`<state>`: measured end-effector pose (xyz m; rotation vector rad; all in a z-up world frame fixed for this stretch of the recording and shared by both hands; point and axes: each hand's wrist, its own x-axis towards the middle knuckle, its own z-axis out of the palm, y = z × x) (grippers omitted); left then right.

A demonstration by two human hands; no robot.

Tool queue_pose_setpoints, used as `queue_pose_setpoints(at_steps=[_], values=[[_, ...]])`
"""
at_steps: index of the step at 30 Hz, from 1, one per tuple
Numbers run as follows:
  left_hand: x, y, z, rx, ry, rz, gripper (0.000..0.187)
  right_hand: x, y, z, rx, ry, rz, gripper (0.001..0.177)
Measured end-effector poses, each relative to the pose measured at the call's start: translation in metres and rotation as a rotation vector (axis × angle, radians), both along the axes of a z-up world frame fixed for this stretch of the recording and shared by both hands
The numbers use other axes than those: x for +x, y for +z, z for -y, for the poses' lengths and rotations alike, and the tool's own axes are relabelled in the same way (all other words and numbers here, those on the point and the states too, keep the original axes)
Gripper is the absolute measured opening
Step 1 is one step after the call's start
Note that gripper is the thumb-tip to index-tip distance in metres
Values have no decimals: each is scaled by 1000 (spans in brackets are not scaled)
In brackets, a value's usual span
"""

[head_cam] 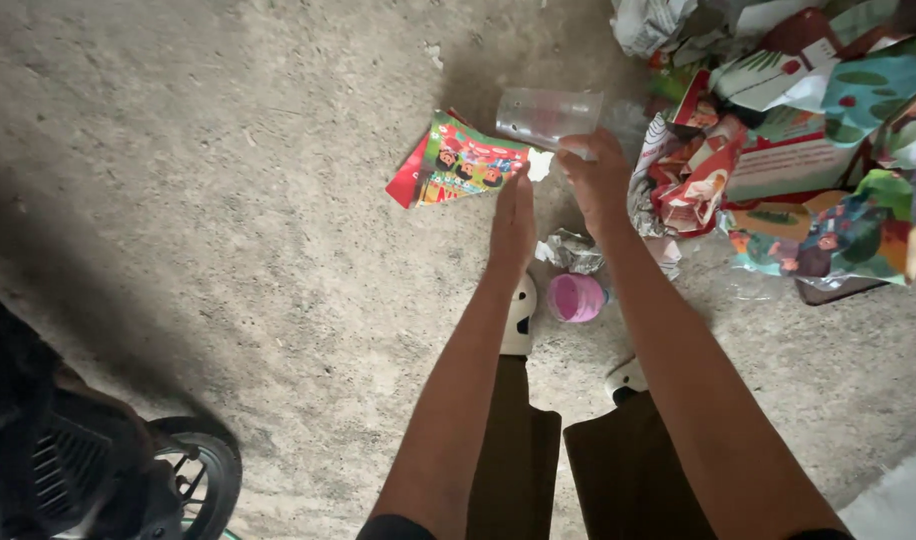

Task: Picking up various items of trash from a concrete floor and placing them into garbage bags.

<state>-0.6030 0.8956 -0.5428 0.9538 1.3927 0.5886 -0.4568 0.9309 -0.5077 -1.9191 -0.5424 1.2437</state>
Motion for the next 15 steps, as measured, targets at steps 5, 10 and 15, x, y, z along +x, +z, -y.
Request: queue_pose_setpoints(at_steps=[5,10,15], values=[[3,4,-35,145,-149,-285,56,-3,-28,13,144,62,231,21],[-7,-34,-56,348,-150,-393,56,-5,-34,19,197,42,257,21],[-9,-46,-75,216,-6,-165,62,-10,-32,19,30,-15,143,20]])
